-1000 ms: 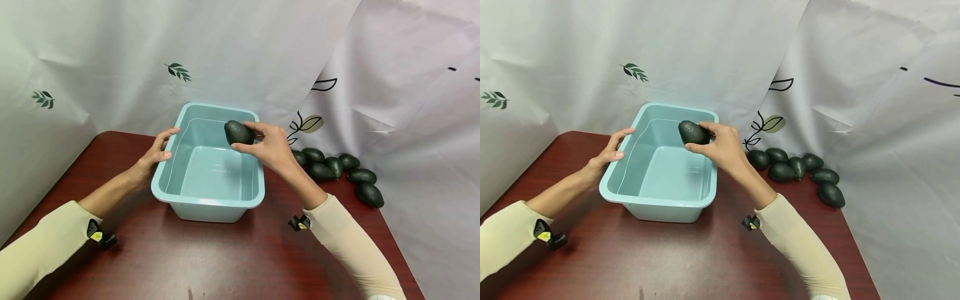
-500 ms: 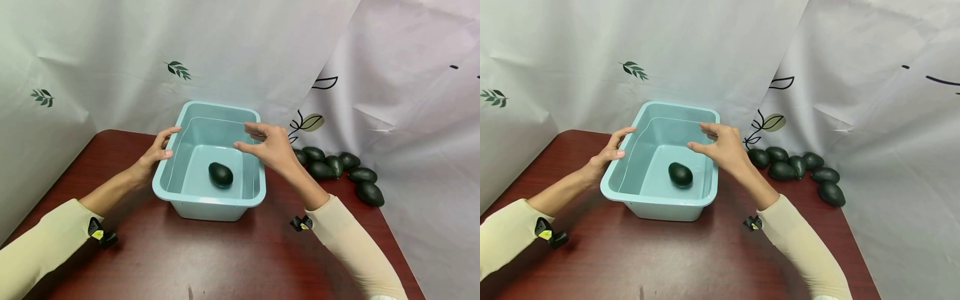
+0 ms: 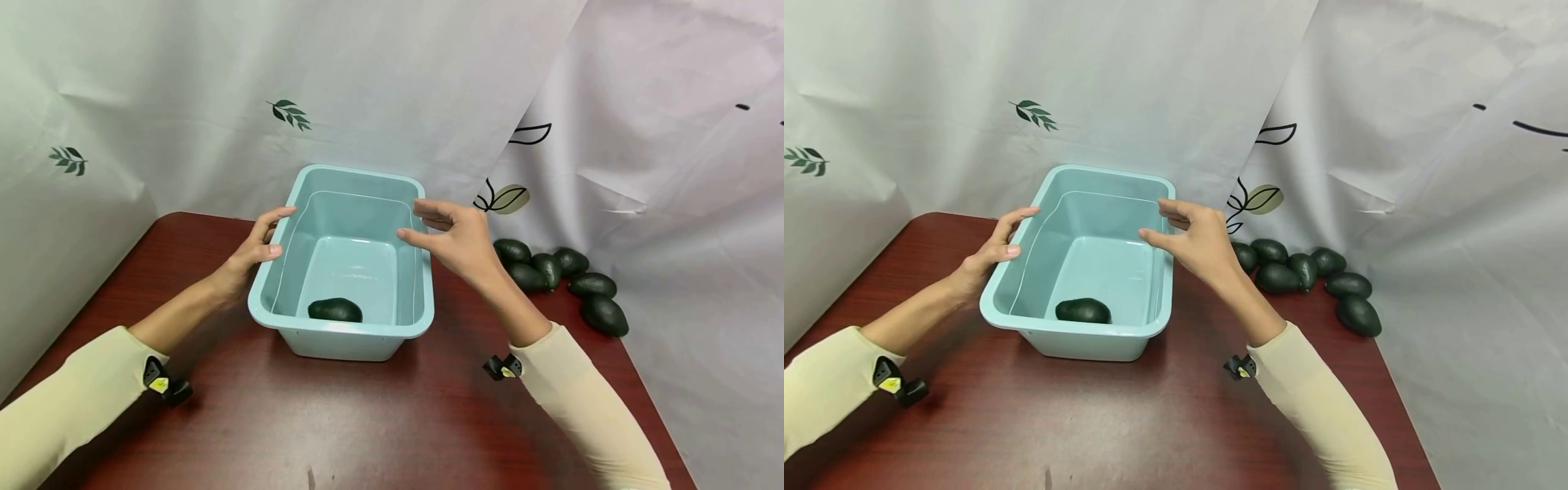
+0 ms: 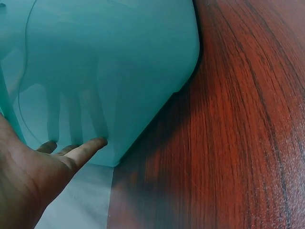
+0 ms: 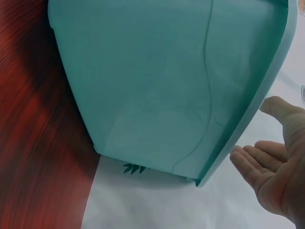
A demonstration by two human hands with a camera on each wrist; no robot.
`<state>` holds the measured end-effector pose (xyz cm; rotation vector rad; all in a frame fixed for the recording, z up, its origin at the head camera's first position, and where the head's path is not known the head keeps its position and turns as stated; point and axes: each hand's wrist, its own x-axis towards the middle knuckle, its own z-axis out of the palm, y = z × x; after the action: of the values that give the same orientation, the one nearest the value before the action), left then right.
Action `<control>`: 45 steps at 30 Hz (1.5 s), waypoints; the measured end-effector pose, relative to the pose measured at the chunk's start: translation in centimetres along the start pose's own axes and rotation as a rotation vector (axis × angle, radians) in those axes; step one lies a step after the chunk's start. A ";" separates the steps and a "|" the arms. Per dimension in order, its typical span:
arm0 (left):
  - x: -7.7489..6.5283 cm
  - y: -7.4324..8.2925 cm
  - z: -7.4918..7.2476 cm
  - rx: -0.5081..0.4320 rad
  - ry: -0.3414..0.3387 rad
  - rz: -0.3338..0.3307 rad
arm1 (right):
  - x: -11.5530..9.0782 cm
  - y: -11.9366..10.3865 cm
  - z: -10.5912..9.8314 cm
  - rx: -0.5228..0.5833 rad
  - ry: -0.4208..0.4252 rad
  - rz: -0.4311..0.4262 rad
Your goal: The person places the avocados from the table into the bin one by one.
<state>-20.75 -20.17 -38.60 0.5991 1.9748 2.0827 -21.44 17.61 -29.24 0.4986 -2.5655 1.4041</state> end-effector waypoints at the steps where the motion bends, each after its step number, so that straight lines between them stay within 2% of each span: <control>1: 0.0 0.0 0.0 0.000 0.000 0.001 | 0.0 0.1 -0.1 0.003 0.006 -0.006; 6: -0.1 0.0 0.0 0.003 0.001 0.003 | -0.2 0.6 -0.4 0.010 0.024 -0.032; 26: 0.0 0.0 0.0 0.005 -0.006 0.008 | -1.1 2.2 -2.5 0.003 0.114 -0.035; 32: -0.1 0.0 0.0 0.014 -0.008 0.008 | -1.3 2.7 -3.0 -0.007 0.118 -0.037; 39: -0.1 0.0 0.0 0.020 -0.001 -0.001 | -1.4 4.0 -3.8 -0.009 0.109 0.000; 45: -0.1 0.1 0.0 0.010 -0.003 0.000 | -1.3 5.5 -4.5 -0.054 0.111 0.037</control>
<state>-20.64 -20.20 -38.53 0.6036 1.9848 2.0712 -22.32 24.38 -31.53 0.3561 -2.5280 1.3312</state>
